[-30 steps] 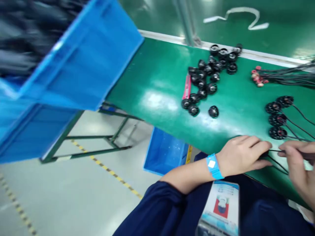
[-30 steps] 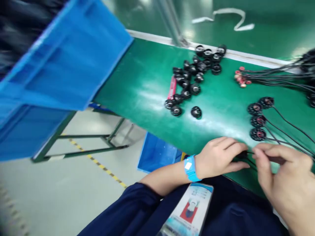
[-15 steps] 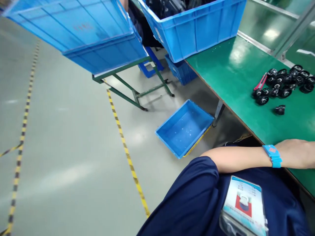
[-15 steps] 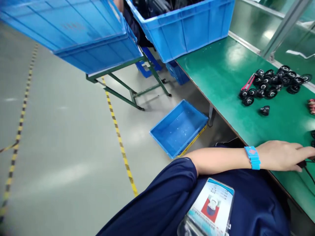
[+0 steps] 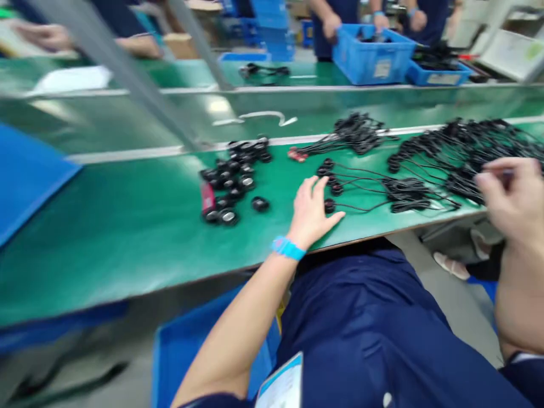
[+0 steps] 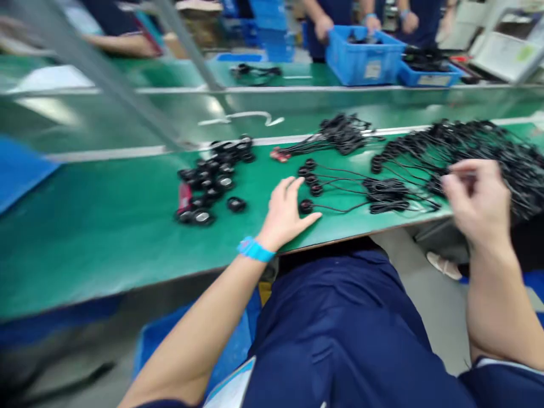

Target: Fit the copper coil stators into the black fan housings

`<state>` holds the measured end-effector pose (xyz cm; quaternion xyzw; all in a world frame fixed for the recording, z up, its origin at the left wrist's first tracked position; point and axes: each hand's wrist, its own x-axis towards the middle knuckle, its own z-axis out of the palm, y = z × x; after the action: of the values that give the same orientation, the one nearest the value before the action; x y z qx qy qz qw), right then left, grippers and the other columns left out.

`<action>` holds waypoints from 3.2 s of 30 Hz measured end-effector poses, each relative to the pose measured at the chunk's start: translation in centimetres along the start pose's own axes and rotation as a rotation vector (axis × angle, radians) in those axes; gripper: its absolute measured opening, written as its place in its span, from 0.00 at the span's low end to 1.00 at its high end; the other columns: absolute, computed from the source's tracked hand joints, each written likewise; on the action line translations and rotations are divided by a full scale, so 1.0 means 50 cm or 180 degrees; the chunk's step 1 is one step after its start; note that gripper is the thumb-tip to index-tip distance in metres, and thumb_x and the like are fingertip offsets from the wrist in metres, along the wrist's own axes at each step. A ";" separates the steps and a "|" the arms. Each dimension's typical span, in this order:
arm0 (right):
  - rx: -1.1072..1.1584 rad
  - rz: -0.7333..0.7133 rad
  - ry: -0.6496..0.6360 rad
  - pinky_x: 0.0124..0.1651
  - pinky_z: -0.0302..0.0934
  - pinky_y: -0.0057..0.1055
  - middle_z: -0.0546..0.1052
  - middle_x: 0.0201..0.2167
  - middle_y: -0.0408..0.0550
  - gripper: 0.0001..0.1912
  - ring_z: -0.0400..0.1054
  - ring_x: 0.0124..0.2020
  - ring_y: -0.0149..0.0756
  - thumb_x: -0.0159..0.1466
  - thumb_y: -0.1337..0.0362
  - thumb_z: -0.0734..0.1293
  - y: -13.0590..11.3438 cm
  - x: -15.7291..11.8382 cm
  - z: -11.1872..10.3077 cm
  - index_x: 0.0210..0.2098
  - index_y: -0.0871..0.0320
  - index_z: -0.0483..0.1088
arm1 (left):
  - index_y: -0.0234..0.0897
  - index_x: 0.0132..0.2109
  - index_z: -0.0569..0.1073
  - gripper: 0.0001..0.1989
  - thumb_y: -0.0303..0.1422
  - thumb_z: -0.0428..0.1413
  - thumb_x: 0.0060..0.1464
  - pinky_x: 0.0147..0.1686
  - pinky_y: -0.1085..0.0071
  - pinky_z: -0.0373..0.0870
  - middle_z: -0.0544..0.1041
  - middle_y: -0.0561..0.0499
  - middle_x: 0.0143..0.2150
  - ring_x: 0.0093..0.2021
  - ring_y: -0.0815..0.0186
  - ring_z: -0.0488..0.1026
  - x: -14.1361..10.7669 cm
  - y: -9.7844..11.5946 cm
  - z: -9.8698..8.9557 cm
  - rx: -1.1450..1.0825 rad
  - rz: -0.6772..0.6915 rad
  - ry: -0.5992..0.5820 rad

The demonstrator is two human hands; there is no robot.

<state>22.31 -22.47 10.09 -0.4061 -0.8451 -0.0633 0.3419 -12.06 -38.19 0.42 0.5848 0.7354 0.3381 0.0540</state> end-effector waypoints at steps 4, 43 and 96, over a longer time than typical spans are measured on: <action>-0.0035 -0.0358 -0.0970 0.59 0.67 0.42 0.78 0.54 0.58 0.31 0.73 0.56 0.45 0.68 0.45 0.71 0.017 -0.045 0.068 0.61 0.61 0.69 | 0.32 0.80 0.43 0.64 0.60 0.64 0.50 0.75 0.34 0.35 0.34 0.30 0.82 0.81 0.33 0.27 0.064 -0.007 -0.001 0.1032 0.0073 -0.0621; -0.0515 -0.0741 -0.2326 0.29 0.50 0.35 0.79 0.36 0.51 0.19 0.74 0.28 0.45 0.57 0.58 0.70 0.007 -0.018 0.186 0.47 0.57 0.70 | 0.45 0.80 0.41 0.71 0.66 0.69 0.41 0.75 0.35 0.42 0.30 0.35 0.82 0.80 0.33 0.25 0.220 -0.069 0.013 0.0705 0.0483 -0.2071; -0.2115 0.1198 -0.1266 0.40 0.68 0.45 0.72 0.60 0.68 0.29 0.75 0.44 0.53 0.71 0.51 0.66 0.486 0.008 0.190 0.66 0.59 0.66 | 0.34 0.80 0.43 0.67 0.63 0.66 0.48 0.77 0.42 0.44 0.29 0.32 0.82 0.80 0.35 0.29 0.698 0.265 0.483 0.0259 0.1465 -0.2363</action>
<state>34.87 -2.48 -1.03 -0.6455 -0.7394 -0.1891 0.0286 -0.53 4.74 0.39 0.8169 0.5294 0.0790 0.2148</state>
